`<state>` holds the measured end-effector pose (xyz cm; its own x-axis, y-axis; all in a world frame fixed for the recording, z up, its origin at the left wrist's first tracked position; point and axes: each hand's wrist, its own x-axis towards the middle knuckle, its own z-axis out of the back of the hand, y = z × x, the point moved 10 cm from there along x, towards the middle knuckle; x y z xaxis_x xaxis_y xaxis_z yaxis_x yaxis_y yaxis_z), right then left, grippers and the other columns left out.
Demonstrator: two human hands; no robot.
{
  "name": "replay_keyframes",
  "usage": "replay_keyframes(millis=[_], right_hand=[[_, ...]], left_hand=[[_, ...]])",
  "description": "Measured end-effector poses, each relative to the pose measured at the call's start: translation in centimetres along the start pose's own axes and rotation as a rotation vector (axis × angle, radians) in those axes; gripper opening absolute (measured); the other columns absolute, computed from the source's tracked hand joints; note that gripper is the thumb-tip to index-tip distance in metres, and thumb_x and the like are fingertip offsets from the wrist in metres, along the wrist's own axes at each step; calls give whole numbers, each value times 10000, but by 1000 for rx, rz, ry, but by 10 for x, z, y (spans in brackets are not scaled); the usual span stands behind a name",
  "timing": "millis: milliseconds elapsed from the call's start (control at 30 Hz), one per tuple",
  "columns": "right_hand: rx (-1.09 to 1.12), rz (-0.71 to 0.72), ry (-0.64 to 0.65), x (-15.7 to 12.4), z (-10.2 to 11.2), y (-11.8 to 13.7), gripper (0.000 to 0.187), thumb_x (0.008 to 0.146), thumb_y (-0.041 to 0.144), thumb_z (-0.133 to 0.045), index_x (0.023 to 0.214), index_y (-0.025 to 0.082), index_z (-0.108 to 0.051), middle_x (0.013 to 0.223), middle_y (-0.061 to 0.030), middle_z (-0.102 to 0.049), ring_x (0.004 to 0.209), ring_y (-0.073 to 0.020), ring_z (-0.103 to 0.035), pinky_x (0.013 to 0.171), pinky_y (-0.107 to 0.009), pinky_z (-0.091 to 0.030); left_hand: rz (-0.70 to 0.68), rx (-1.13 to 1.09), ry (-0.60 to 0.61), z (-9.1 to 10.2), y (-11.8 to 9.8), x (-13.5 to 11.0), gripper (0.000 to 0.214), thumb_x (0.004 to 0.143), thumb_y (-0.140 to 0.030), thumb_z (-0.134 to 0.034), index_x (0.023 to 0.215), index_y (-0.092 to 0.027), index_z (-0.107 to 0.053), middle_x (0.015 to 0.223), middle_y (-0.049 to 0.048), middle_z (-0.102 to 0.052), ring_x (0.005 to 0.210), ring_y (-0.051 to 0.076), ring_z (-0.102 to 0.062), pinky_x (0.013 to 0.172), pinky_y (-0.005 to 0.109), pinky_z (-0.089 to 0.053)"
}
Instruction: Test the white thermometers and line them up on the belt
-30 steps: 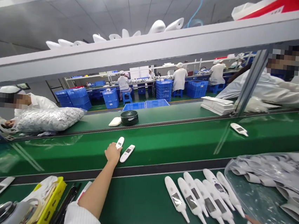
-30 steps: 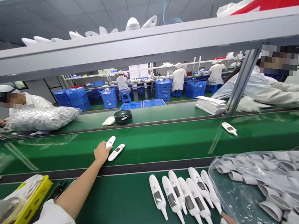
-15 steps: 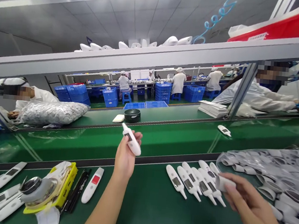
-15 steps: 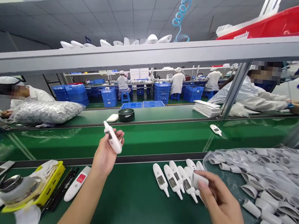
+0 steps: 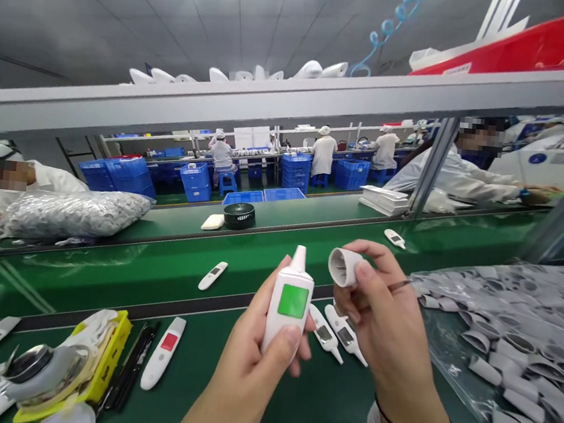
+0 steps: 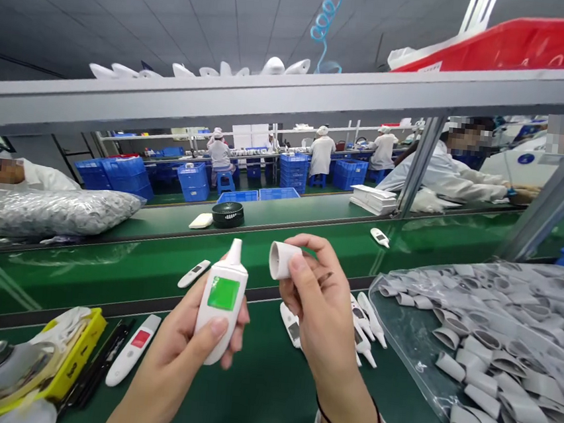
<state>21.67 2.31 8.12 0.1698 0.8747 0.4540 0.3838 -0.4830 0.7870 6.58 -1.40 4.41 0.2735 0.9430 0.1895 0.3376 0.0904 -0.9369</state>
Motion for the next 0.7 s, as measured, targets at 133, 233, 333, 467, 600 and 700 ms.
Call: replay_keyframes(millis=[133,233,333,467,600,700], right_hand=[[-4,13,16,4,0,-7,131,902,368,-724,961,255,-695,625,53,-537,439,-34,-323,399,-145,-246],[-127,78,55,2,-5,-2,99,944,327,-673,1009,277,-729,746,25,-621,506,-49,-415,444,-153,-335],[-342,183,167,-3,-19,5,135,943,279,-666,1037,279,-763,843,4,-677,597,-73,-512,506,-173,-407],[-381,211,121,-4,-16,8,145,934,313,-678,1031,269,-776,823,3,-690,598,-86,-546,495,-182,-422],[-375,164,94,-5,-14,5,168,912,370,-704,999,255,-790,779,-5,-679,570,-99,-537,466,-201,-406],[-376,159,35,-6,-9,3,201,918,390,-692,1021,245,-786,779,-18,-681,566,-111,-538,455,-216,-402]], left_hand=[[67,163,-63,0,8,0,663,883,-295,-748,1493,-388,-504,865,-12,-669,651,94,-505,593,178,-438],[60,272,-83,-2,9,4,728,849,-255,-761,1503,-409,-482,966,-3,-708,665,116,-528,603,218,-440],[77,327,-125,3,11,6,702,867,-300,-737,1509,-399,-469,1037,18,-710,642,132,-532,572,248,-449],[62,332,-128,6,11,5,719,870,-314,-745,1517,-409,-445,888,-4,-683,580,133,-532,545,257,-455],[17,308,-159,10,7,4,730,837,-331,-789,1497,-409,-487,827,-6,-678,581,151,-564,540,262,-460],[12,312,-126,8,10,4,743,847,-358,-786,1513,-421,-465,847,6,-689,647,180,-613,564,267,-485]])
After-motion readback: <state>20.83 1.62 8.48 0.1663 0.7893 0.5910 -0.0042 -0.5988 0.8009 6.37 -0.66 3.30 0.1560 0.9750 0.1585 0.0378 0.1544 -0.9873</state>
